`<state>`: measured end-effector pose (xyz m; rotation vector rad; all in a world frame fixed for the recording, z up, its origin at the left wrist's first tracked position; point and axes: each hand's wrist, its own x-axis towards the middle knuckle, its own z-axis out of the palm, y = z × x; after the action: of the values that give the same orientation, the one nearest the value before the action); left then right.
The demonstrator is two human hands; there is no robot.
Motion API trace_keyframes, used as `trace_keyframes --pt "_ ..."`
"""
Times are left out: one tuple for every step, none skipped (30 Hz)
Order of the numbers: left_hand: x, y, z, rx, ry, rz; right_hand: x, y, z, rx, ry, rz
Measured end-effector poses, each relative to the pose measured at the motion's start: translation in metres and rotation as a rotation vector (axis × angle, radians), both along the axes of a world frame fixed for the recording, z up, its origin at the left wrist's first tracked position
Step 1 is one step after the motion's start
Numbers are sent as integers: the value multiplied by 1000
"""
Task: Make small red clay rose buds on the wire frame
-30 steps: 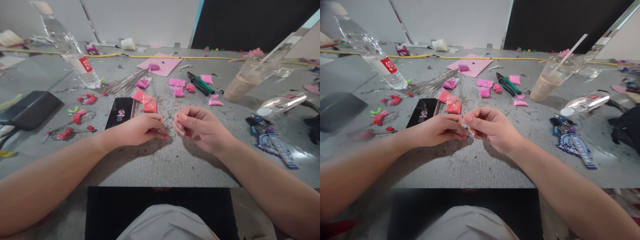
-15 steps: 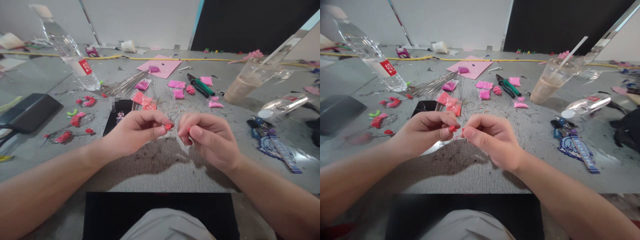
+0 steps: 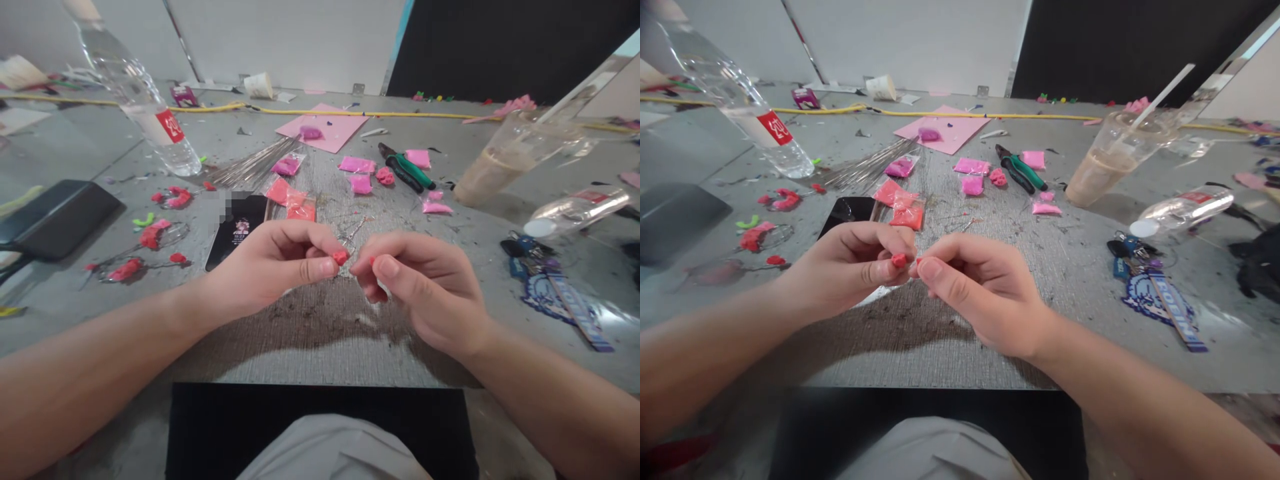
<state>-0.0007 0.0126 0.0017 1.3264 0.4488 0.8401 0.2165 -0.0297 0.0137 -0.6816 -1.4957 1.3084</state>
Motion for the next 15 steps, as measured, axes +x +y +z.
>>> trace_keyframes --pt "0 0 0 -3 -8 -5 0 0 -1 1 4 -2" --pt "0 0 0 -6 -13 -8 -1 0 -1 6 3 -5" --pt "0 0 0 -6 -18 -10 -1 0 -2 18 -6 -10" --pt "0 -1 1 -4 -22 -10 -1 0 -3 38 -22 -13" --pt "0 -1 1 0 -27 -8 -1 0 -4 69 -43 -18" --pt "1 -2 1 4 -30 -6 -1 -1 -5 106 -69 -24" --pt "1 -2 2 8 -33 -4 -1 -1 -5 146 -99 -35" --pt "2 -3 2 13 -38 -2 -1 -1 -5 189 -129 -50" --pt "2 -4 2 17 -44 1 -2 -1 -5 232 -159 -69" --pt "3 -5 3 22 -52 5 -2 -2 -4 273 -188 -89" --pt "4 -6 3 24 -60 10 -3 -2 -3 310 -218 -108" --pt "4 -8 3 26 -67 18 -3 -2 -3 343 -244 -126" --pt "5 -9 4 27 -70 30 -4 -2 -2 372 -264 -143" --pt "5 -9 4 31 -69 44 -5 -2 -1 395 -279 -157" --pt "6 -10 4 40 -67 59 -5 -2 -1 414 -290 -171"
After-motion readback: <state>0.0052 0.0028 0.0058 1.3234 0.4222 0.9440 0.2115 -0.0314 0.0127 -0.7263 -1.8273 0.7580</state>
